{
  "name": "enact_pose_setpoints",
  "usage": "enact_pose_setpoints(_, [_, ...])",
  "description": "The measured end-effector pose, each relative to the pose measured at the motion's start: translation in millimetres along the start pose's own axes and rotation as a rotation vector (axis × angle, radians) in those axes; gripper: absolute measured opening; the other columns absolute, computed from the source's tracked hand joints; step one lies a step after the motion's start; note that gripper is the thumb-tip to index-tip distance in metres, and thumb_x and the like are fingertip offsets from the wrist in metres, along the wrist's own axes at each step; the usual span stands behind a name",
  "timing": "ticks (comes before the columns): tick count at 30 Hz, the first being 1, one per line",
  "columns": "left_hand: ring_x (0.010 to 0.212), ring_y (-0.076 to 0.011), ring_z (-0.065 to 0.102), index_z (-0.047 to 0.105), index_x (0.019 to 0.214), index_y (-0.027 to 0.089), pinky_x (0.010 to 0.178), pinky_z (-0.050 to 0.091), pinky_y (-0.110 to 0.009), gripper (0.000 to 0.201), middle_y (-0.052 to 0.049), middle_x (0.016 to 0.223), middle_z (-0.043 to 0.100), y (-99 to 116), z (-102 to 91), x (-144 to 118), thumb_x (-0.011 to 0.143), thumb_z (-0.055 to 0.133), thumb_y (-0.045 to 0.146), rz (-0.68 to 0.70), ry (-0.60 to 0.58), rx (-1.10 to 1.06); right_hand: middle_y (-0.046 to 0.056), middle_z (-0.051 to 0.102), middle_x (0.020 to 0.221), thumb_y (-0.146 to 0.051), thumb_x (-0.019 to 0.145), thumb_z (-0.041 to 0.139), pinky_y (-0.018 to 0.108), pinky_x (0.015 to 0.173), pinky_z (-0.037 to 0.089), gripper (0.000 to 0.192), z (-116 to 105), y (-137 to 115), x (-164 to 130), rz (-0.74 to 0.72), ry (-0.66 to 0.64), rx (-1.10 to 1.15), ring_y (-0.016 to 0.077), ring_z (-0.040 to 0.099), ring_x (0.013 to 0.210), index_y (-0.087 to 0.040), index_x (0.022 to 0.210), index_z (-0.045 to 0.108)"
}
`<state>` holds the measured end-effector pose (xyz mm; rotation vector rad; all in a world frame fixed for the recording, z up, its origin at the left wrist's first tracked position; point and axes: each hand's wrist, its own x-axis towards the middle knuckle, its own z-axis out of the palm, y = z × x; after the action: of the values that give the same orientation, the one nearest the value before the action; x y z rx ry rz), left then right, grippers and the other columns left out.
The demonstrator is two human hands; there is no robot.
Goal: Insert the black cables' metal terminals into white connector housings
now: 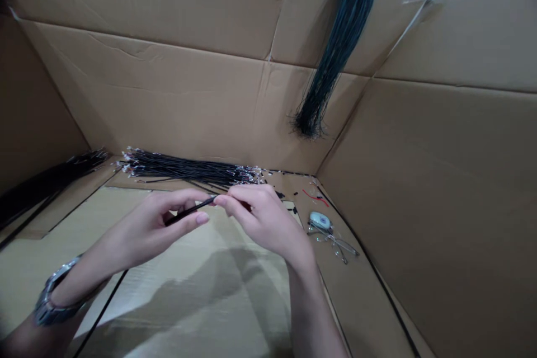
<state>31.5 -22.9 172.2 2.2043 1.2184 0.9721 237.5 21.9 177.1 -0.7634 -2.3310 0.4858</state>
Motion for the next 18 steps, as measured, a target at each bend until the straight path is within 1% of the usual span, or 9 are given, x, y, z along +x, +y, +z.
enact_pose_setpoints(5, [0.052, -0.0064, 0.042, 0.068, 0.083, 0.015, 0.049, 0.032, -0.018, 0.031, 0.004, 0.062, 0.055, 5, 11.8, 2, 0.099, 0.047, 0.032, 0.068, 0.003, -0.172, -0.004, 0.051, 0.058, -0.026, 0.100, 0.047, 0.023, 0.057, 0.035, 0.041, 3, -4, 0, -0.113, 0.034, 0.295, 0.0064, 0.048, 0.054, -0.017, 0.061, 0.052])
enact_pose_setpoints(8, [0.049, -0.0059, 0.044, 0.066, 0.083, 0.015, 0.046, 0.035, -0.017, 0.032, 0.004, 0.062, 0.053, 8, 18.0, 1, 0.099, 0.047, 0.035, -0.010, -0.011, -0.307, -0.004, 0.049, 0.056, -0.024, 0.099, 0.049, 0.024, 0.056, 0.034, 0.042, -3, -1, -5, -0.126, 0.120, 0.359, 0.0075, 0.045, 0.054, -0.017, 0.058, 0.049])
enact_pose_setpoints(11, [0.051, -0.0065, 0.051, 0.063, 0.077, 0.014, 0.047, 0.040, -0.017, 0.036, 0.002, 0.067, 0.057, 8, 21.1, 0, 0.099, 0.047, 0.039, -0.107, -0.128, -0.398, -0.003, 0.044, 0.055, -0.026, 0.100, 0.048, 0.026, 0.053, 0.033, 0.044, -16, 7, -12, -0.109, 0.336, 0.532, 0.0095, 0.043, 0.053, -0.018, 0.056, 0.046])
enact_pose_setpoints(12, [0.055, -0.0077, 0.054, 0.062, 0.077, 0.014, 0.051, 0.043, -0.018, 0.036, 0.000, 0.070, 0.058, 7, 22.2, 1, 0.098, 0.048, 0.040, -0.125, -0.192, -0.417, -0.003, 0.043, 0.055, -0.026, 0.100, 0.048, 0.026, 0.053, 0.033, 0.044, -19, 8, -13, -0.101, 0.402, 0.567, 0.0098, 0.043, 0.053, -0.018, 0.056, 0.046])
enact_pose_setpoints(13, [0.061, -0.0096, 0.058, 0.063, 0.081, 0.014, 0.056, 0.046, -0.019, 0.033, -0.001, 0.074, 0.061, 6, 23.6, 1, 0.097, 0.051, 0.041, -0.134, -0.249, -0.448, -0.003, 0.044, 0.055, -0.027, 0.100, 0.048, 0.026, 0.052, 0.033, 0.044, -21, 9, -14, -0.088, 0.428, 0.560, 0.0097, 0.043, 0.053, -0.018, 0.057, 0.047])
enact_pose_setpoints(14, [0.069, -0.0118, 0.062, 0.063, 0.086, 0.015, 0.063, 0.049, -0.021, 0.030, -0.002, 0.079, 0.063, 5, 25.5, 2, 0.096, 0.053, 0.041, -0.130, -0.284, -0.496, -0.004, 0.045, 0.055, -0.027, 0.099, 0.049, 0.026, 0.052, 0.033, 0.043, -21, 9, -13, -0.071, 0.403, 0.507, 0.0094, 0.043, 0.053, -0.018, 0.057, 0.048])
enact_pose_setpoints(16, [0.077, -0.0140, 0.063, 0.061, 0.094, 0.016, 0.072, 0.051, -0.025, 0.027, -0.004, 0.083, 0.064, 3, 30.6, 4, 0.096, 0.053, 0.041, -0.105, -0.280, -0.622, -0.004, 0.048, 0.055, -0.028, 0.098, 0.051, 0.026, 0.053, 0.033, 0.043, -17, 6, -8, -0.035, 0.247, 0.327, 0.0084, 0.043, 0.052, -0.017, 0.057, 0.049])
enact_pose_setpoints(17, [0.072, -0.0128, 0.061, 0.059, 0.094, 0.016, 0.069, 0.051, -0.024, 0.027, -0.002, 0.079, 0.062, 2, 33.5, 6, 0.097, 0.051, 0.042, -0.098, -0.241, -0.700, -0.003, 0.049, 0.055, -0.028, 0.098, 0.052, 0.025, 0.054, 0.034, 0.042, -13, 3, -4, -0.023, 0.162, 0.251, 0.0082, 0.044, 0.052, -0.017, 0.057, 0.050])
enact_pose_setpoints(18, [0.062, -0.0103, 0.056, 0.057, 0.093, 0.017, 0.061, 0.049, -0.022, 0.028, 0.000, 0.072, 0.057, 1, 36.2, 7, 0.098, 0.048, 0.042, -0.108, -0.190, -0.777, -0.004, 0.050, 0.056, -0.029, 0.097, 0.053, 0.025, 0.054, 0.035, 0.040, -10, 0, -1, -0.021, 0.136, 0.210, 0.0081, 0.044, 0.052, -0.017, 0.059, 0.051])
